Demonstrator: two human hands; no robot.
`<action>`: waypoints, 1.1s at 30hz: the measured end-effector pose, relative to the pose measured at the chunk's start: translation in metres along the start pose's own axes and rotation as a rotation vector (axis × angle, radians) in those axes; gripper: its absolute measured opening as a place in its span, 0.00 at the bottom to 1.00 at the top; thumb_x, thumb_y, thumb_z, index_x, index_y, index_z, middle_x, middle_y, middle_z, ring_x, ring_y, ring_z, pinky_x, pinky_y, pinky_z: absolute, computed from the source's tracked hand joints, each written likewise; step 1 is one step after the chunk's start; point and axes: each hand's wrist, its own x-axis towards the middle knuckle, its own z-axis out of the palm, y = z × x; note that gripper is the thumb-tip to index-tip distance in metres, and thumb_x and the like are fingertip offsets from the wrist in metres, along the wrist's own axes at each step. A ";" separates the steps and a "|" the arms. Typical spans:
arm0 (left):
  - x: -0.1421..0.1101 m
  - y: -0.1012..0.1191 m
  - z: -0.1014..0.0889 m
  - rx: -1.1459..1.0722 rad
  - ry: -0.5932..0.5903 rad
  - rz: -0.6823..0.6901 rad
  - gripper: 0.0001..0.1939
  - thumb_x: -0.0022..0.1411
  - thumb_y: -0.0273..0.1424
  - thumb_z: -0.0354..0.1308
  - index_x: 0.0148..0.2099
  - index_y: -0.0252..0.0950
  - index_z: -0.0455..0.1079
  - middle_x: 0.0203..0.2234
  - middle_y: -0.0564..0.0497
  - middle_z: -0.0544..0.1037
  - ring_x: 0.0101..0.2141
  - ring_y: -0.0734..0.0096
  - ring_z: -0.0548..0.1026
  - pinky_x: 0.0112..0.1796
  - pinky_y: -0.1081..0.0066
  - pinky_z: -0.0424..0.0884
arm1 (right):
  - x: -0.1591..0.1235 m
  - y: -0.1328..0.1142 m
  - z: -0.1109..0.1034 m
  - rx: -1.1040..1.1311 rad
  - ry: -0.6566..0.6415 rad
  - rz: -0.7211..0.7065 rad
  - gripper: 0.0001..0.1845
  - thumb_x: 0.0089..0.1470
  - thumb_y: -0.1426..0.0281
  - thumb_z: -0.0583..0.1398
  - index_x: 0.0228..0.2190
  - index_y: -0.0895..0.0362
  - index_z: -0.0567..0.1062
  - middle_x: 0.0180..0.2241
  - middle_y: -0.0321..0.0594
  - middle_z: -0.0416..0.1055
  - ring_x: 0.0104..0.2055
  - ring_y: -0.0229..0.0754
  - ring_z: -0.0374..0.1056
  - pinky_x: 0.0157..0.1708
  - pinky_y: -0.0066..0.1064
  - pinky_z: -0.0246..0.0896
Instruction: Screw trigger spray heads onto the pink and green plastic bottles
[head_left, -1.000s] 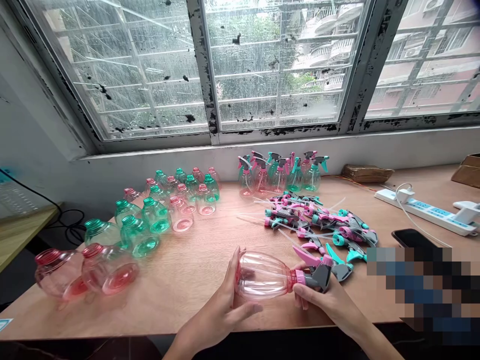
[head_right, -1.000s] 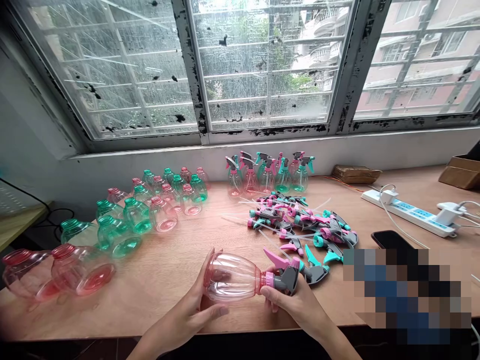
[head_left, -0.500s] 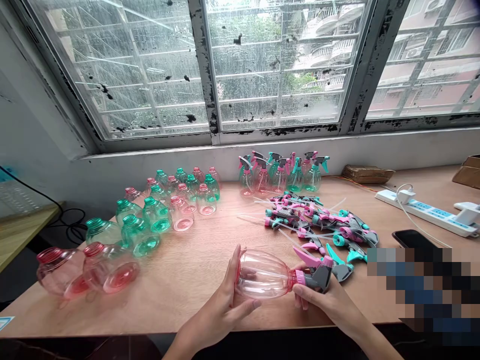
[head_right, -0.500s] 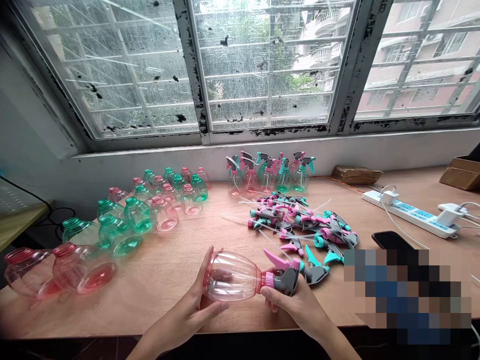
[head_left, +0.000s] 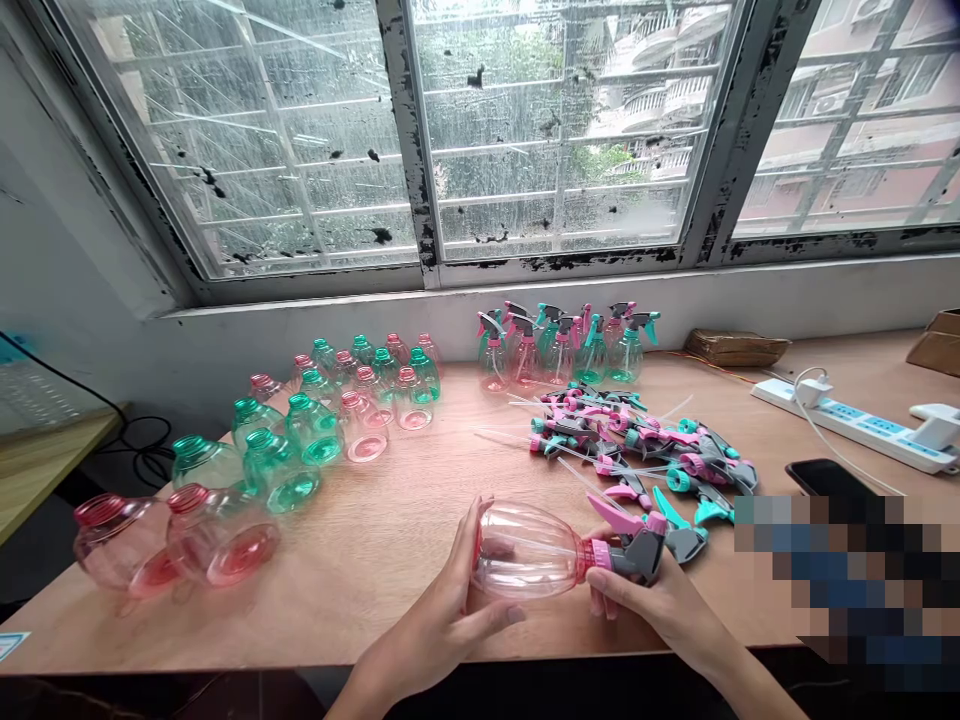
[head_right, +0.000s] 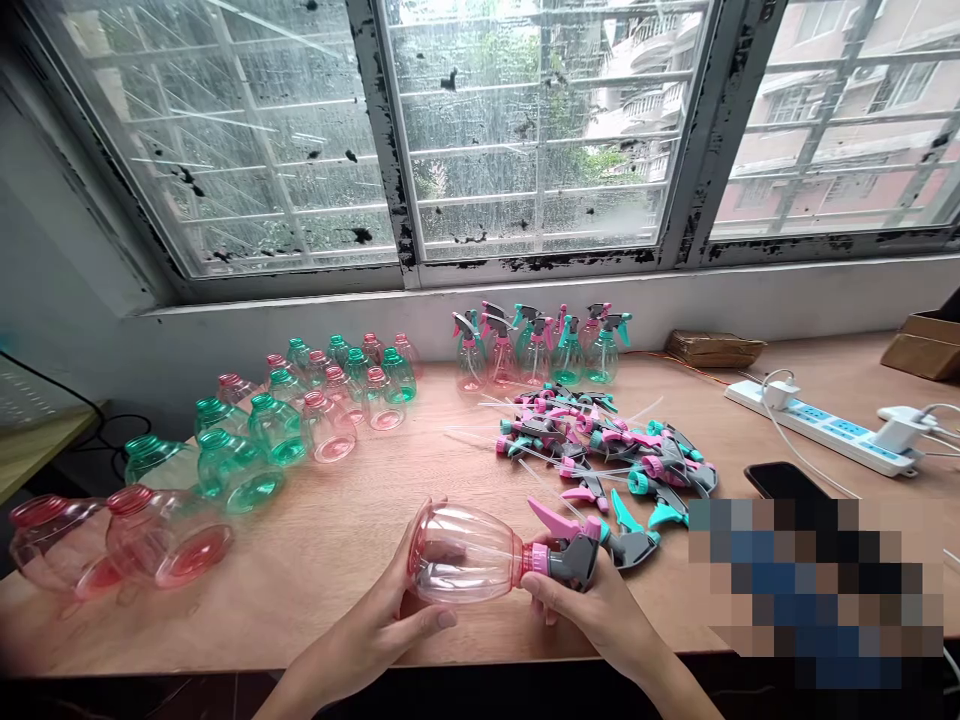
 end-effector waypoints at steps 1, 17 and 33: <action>0.000 0.000 0.000 0.001 -0.003 0.001 0.49 0.66 0.34 0.62 0.74 0.48 0.30 0.62 0.42 0.63 0.61 0.55 0.64 0.64 0.52 0.55 | 0.000 0.000 0.000 0.002 0.003 0.000 0.17 0.53 0.59 0.70 0.39 0.57 0.77 0.20 0.34 0.76 0.21 0.38 0.67 0.23 0.30 0.65; -0.003 -0.005 0.002 0.052 0.018 -0.009 0.54 0.67 0.36 0.61 0.71 0.54 0.17 0.74 0.48 0.33 0.71 0.53 0.42 0.68 0.48 0.38 | 0.001 0.002 -0.003 -0.009 -0.044 0.012 0.15 0.54 0.58 0.69 0.33 0.58 0.79 0.20 0.34 0.75 0.22 0.37 0.66 0.24 0.30 0.62; -0.002 -0.007 0.001 0.063 -0.018 0.032 0.52 0.68 0.31 0.60 0.71 0.60 0.20 0.73 0.48 0.40 0.66 0.54 0.58 0.65 0.51 0.53 | 0.001 -0.001 -0.003 0.006 -0.029 0.009 0.16 0.54 0.58 0.69 0.38 0.56 0.76 0.20 0.34 0.76 0.22 0.37 0.67 0.25 0.30 0.63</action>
